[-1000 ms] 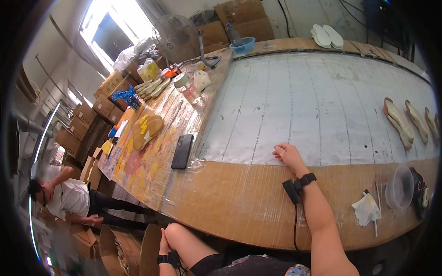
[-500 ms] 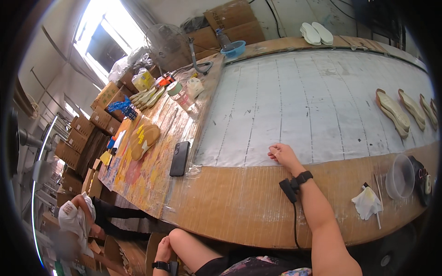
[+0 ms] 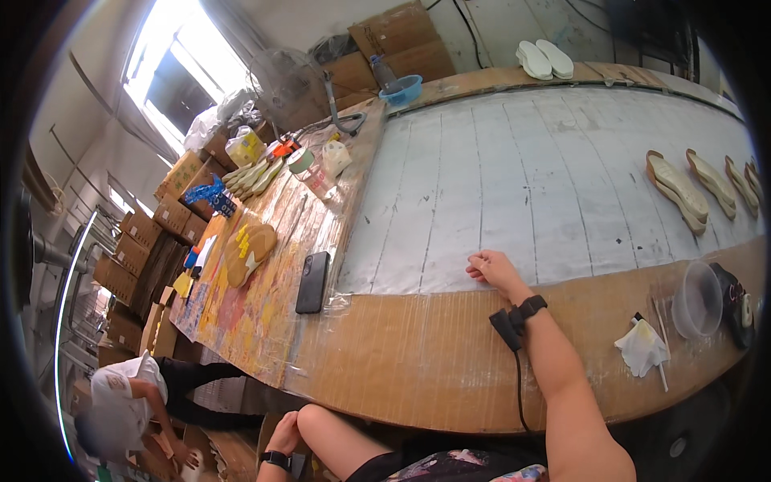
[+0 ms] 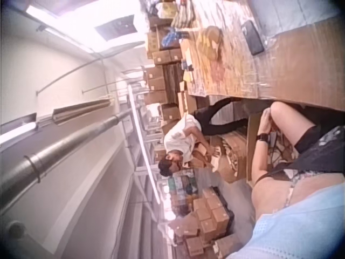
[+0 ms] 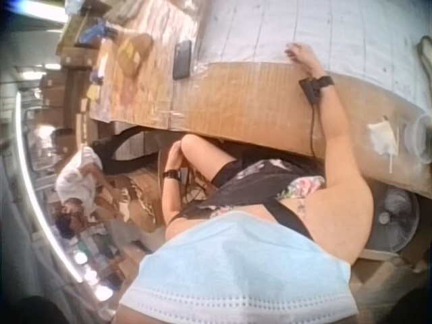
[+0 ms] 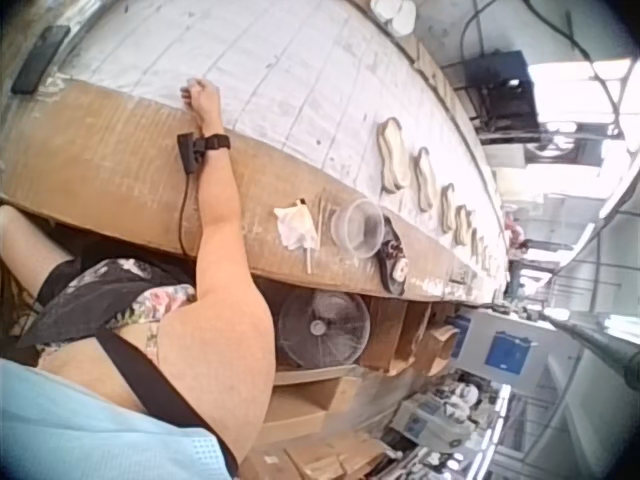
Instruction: The recorder picks up and inspects various shoe sole components from a conveyor line, checking for quality or matching parts.
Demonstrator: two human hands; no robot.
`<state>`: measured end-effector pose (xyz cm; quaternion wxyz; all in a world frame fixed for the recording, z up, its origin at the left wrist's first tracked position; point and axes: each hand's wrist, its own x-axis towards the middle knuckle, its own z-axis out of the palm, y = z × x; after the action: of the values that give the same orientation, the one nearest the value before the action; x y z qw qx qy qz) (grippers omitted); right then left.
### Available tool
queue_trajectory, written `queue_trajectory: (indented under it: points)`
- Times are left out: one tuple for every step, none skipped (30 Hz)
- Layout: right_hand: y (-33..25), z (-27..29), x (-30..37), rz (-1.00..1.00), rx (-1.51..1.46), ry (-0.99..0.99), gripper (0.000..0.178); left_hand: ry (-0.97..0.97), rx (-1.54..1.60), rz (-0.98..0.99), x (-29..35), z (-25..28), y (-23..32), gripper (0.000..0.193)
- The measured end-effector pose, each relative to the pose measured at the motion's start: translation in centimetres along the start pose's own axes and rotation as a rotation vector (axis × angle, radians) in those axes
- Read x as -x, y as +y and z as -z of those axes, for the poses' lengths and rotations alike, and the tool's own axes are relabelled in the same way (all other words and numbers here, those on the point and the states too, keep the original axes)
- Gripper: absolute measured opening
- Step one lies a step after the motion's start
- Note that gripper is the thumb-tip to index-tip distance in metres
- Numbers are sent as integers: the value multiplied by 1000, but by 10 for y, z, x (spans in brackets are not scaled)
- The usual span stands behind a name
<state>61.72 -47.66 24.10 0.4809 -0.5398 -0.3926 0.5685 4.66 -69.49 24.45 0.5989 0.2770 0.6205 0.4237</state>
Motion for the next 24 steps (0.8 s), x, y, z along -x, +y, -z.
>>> queue_trajectory:
  points:
    - [0, 2, 1, 4, 1, 8, 24, -2, -12, -2, 6, -5, 6, 16]
    - [0, 3, 2, 7, 0, 9, 24, 0, -22, -6, 14, -13, 17, 14]
    - [-1, 3, 2, 11, 1, 4, 24, 6, -28, -10, 17, -18, 22, 11]
    - [0, 3, 3, 15, 3, 1, 24, 24, -27, -6, 16, -19, 22, 12]
    - [0, 3, 2, 13, 8, -5, 24, 43, -26, -3, 14, -20, 21, 13]
    - [0, 3, 2, 11, 12, -9, 24, 59, -27, 0, 12, -21, 18, 14]
    - [0, 3, 2, 9, 17, -12, 24, 58, 1, 67, 7, -20, 14, 19]
    - [-1, 3, 2, 2, 23, -17, 25, 54, 25, 132, 0, -19, 12, 24]
    - [-2, 3, 2, -4, 29, -20, 25, 49, 49, 198, -8, -19, 10, 28]
    - [-3, 3, 2, -9, 34, -21, 26, 42, 71, 263, -13, -18, 8, 33]
    - [-4, 3, 1, -14, 27, -23, 26, 103, 88, 385, -15, -24, 10, 38]
    - [-3, 2, 1, -19, 19, -25, 26, 82, 100, 368, -20, -20, 8, 37]
    - [-2, 0, 0, -23, 12, -28, 25, 60, 112, 351, -26, -9, 0, 36]
    - [-1, 1, -1, -15, 6, -36, 26, 37, 123, 339, -27, -7, 0, 36]
    - [1, 1, -3, -5, 0, -47, 26, 37, 115, 331, -28, -3, 2, 29]
    - [1, 1, -4, 4, -5, -59, 26, 29, 63, 247, -28, -1, 0, 25]
    - [1, 0, -3, 3, -11, -60, 26, 24, 10, 168, -22, -2, 5, 22]
    - [1, 2, -3, 0, -3, -43, 26, 19, -43, 88, -14, -6, 9, 19]
    - [1, 4, -3, -3, 5, -27, 26, 60, -42, 60, -9, -13, 13, 12]
    - [2, 3, -3, -8, 13, -22, 26, 68, -88, 65, 0, -17, 19, 11]
    - [3, 4, -2, -5, 6, -21, 26, 67, -129, 68, 5, -22, 24, 11]
    - [3, 6, -1, -3, -1, -19, 26, 67, -171, 72, 11, -26, 26, 11]
    - [2, 6, -1, 1, -8, -19, 25, 77, -183, 58, 17, -27, 27, 11]
    - [1, 5, -1, -5, -3, -21, 25, 87, -196, 45, 21, -29, 26, 10]
